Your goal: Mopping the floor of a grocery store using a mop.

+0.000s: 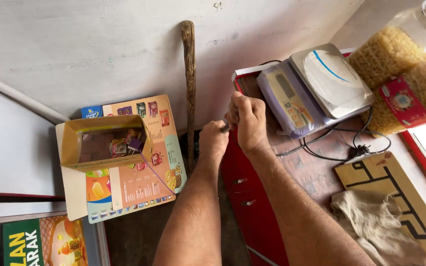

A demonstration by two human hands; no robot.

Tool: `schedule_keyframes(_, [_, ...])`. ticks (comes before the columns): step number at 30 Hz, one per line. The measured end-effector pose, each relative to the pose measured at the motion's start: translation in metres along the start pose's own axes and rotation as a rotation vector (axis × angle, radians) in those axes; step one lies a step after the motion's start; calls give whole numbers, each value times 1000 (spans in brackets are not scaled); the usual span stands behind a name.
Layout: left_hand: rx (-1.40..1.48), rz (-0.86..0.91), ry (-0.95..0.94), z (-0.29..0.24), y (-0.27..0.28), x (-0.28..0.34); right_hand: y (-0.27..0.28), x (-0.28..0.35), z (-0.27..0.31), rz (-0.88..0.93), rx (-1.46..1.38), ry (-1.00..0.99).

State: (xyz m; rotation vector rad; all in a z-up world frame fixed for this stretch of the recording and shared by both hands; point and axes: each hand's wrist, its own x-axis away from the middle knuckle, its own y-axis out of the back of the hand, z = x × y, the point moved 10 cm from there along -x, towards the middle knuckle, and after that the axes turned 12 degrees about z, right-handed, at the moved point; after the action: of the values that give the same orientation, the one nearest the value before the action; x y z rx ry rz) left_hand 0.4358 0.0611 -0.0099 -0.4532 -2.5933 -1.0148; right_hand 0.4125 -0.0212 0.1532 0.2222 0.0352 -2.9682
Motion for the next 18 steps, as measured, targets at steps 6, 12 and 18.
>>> schedule_keyframes(6, [91,-19,68,-6,27,-6,-9,-39,-5,112,8,-26])
schedule_keyframes(12, [94,-34,50,-11,29,-37,1,-74,-4,108,32,-29])
schedule_keyframes(18, [89,-166,-24,-18,60,-57,-4,-113,-3,134,34,-34])
